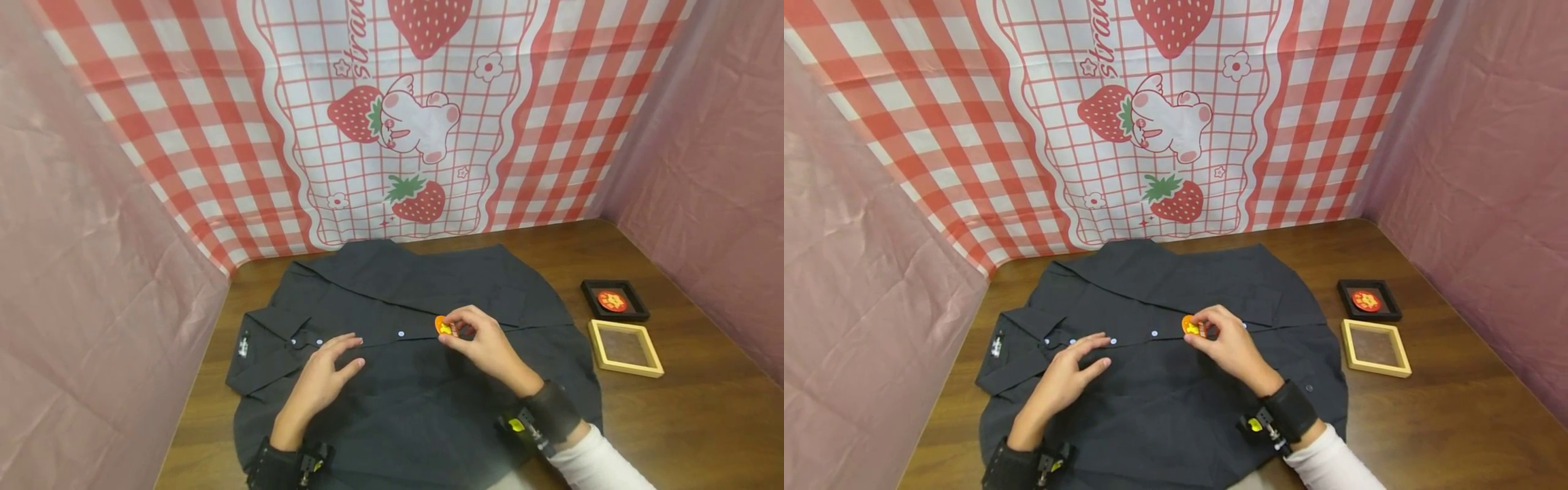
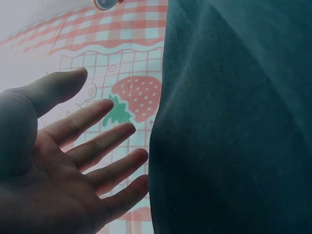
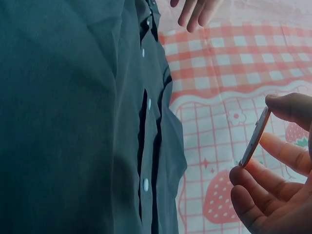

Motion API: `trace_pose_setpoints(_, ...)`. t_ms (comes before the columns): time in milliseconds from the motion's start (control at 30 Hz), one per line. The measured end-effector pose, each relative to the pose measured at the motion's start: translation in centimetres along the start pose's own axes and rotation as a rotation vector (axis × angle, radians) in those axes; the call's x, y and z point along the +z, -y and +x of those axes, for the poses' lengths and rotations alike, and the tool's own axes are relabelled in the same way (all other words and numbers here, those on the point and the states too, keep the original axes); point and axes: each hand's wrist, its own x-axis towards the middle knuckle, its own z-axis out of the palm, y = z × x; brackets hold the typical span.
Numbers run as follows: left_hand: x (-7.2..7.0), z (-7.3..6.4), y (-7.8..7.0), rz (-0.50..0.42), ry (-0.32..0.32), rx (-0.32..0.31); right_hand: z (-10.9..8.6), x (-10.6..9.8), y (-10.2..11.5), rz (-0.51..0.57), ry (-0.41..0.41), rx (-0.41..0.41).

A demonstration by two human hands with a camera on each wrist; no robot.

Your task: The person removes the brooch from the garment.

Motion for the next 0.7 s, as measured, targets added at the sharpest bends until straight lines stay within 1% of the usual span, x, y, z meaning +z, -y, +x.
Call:
trace_pose_setpoints(267, 0.0, -0.1, -0.1, 0.005, 0.026, -0.037, -0.3, -1.1, -0.7, -0.022, -0.010, 0.044)
trace_pose_setpoints(500, -0.2, 0.0, -0.1, 0.001, 0.033, -0.022, -0.2, -2.1, -1.2, -0.036, -0.041, 0.020)
trace_pose_setpoints(700, -0.1, 0.0, -0.1, 0.000, 0.043, -0.046, -0.4, -2.8, -1.6, -0.058, -0.060, 0.043)
